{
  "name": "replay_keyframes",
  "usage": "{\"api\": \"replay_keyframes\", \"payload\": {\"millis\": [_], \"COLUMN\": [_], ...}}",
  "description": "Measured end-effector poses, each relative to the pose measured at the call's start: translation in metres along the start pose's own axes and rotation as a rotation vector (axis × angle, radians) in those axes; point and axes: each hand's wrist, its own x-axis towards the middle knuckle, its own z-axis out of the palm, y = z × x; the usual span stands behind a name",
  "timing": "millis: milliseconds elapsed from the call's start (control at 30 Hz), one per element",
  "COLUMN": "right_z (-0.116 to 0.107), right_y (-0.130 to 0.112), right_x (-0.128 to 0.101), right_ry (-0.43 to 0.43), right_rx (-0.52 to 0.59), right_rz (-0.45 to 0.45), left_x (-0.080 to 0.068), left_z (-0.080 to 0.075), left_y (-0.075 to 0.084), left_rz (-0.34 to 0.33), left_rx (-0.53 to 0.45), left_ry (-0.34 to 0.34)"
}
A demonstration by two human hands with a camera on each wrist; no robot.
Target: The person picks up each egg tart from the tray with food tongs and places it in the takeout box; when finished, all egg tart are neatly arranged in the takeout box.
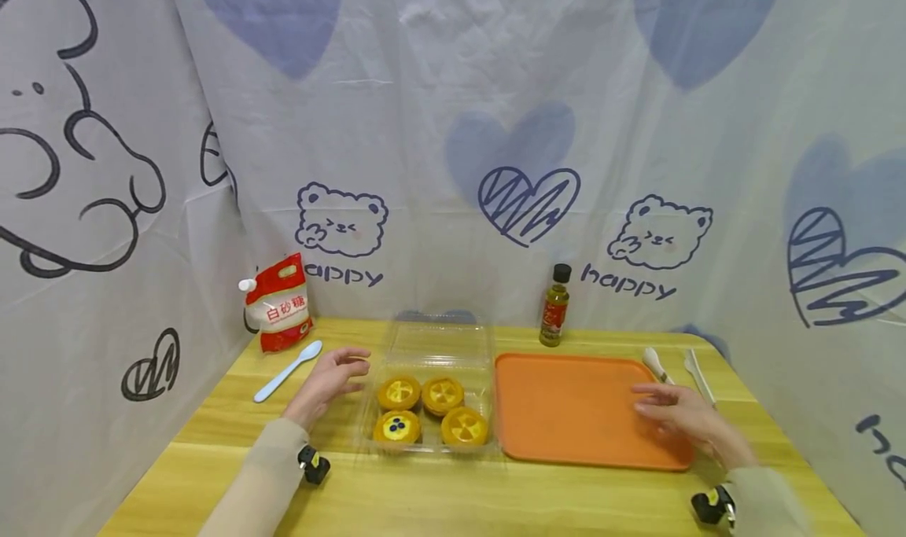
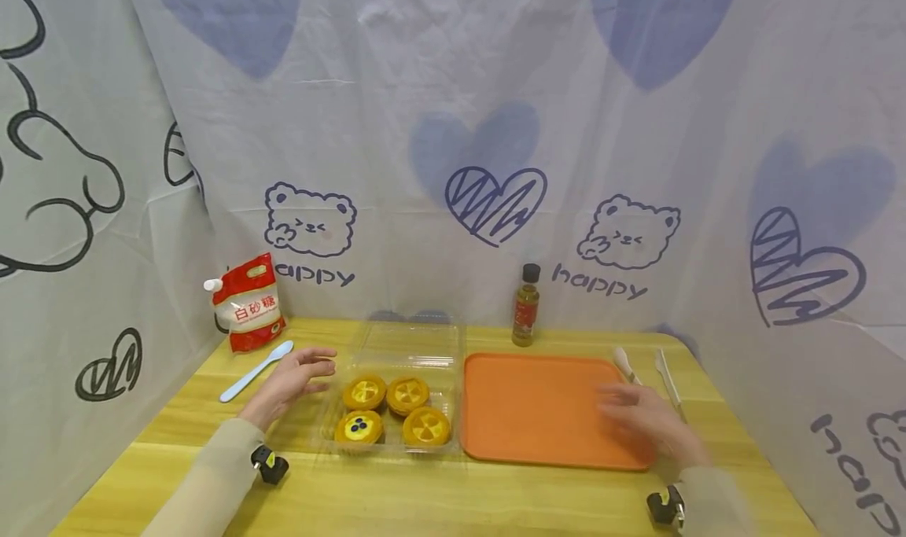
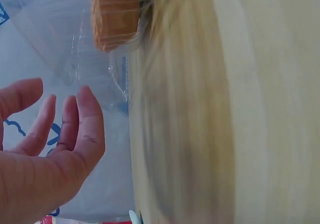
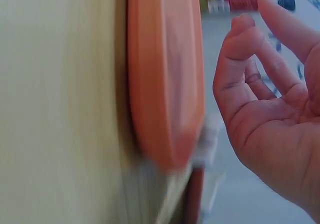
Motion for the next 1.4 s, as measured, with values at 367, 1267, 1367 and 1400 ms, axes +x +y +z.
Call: {"api": "replay_keyframes", "payload": {"millis": [367,1267,1367,1400], "right_z": [0.063,0.169,0.171,0.172], "right_y": [-0.026,-0.088,-0.090,-0.090], "right_x": [0.034,0.103,0.107,0.108], "right_ry": [-0.184,-0.298,-0.287,-0.286], "right_rx": [0.088,0.149,0.161,0.166], "right_rz": [-0.043,-0.128,-0.124,-0.119], "left_x": [0.015,0.035,0.038,0.039], "left_z": [0.003,0.012,0.011,0.011], "left_y": [-0.001,-0.007,-0.006,-0.005], "left_rz": [0.045,-0.011,-0.019,-0.025], "left_rx": [0.093,0.161,0.139,0.131], "left_ry": [-0.006,-0.062,-0.070,-0.067]}}
